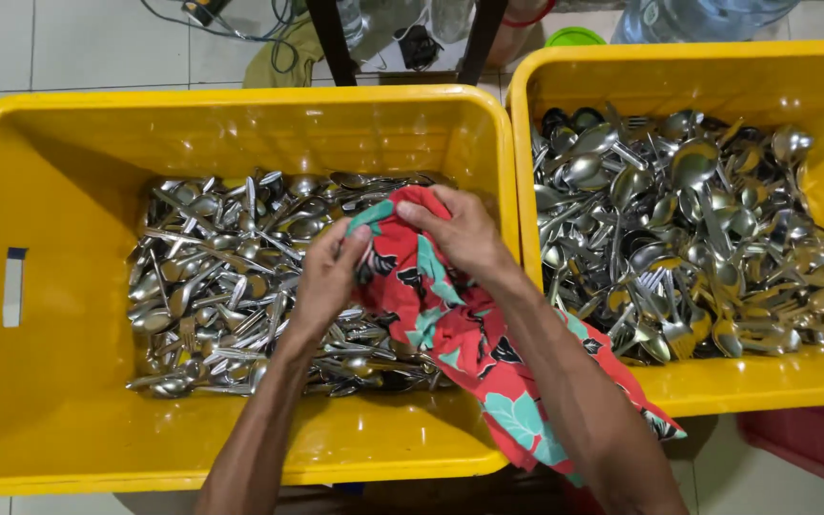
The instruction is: Polishing metal spoons with a cloth and organizing them in large yellow storage bins.
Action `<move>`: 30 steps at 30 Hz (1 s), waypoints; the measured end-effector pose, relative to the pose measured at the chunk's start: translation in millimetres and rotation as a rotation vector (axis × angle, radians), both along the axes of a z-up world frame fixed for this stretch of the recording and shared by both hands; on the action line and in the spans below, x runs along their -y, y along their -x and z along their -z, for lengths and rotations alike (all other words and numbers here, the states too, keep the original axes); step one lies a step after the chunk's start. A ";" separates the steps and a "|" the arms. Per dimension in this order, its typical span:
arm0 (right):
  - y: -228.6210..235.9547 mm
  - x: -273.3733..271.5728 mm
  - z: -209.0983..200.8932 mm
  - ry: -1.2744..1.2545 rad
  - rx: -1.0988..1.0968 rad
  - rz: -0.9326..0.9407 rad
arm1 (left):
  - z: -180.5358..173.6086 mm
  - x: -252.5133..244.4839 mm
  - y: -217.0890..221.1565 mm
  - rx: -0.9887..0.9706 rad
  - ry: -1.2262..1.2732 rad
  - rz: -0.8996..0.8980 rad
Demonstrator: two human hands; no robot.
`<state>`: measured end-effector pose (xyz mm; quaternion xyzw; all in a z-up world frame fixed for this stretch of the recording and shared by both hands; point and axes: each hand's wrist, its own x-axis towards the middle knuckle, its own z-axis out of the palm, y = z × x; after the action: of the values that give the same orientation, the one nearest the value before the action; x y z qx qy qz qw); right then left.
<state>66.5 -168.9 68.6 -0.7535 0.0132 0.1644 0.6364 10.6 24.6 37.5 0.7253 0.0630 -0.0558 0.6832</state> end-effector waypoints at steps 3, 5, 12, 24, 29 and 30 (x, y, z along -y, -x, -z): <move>2.7 5.7 -30.7 -0.337 -0.182 -0.012 | 17.1 -25.1 -2.9 -0.188 0.293 -0.094; -2.1 12.9 -29.4 -0.477 -0.251 0.004 | 30.7 -37.7 -7.7 -0.183 0.350 -0.058; -5.9 33.3 15.9 -0.792 -0.314 0.047 | -41.6 -21.8 -6.2 -0.122 -0.112 -0.033; -5.3 21.2 -27.5 -0.284 0.137 -0.108 | -73.0 21.5 -9.6 0.009 0.076 0.005; -9.8 30.4 -6.8 -0.441 -0.024 -0.088 | -103.8 33.3 -38.9 0.256 -0.021 0.044; -12.3 26.5 -26.4 -0.434 -0.019 -0.009 | -100.1 33.7 -42.5 0.298 -0.019 0.087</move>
<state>78.8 -195.3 95.0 -0.5972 -0.0197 0.1735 0.7829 53.1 -9.1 137.6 0.7341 -0.0701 0.0237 0.6750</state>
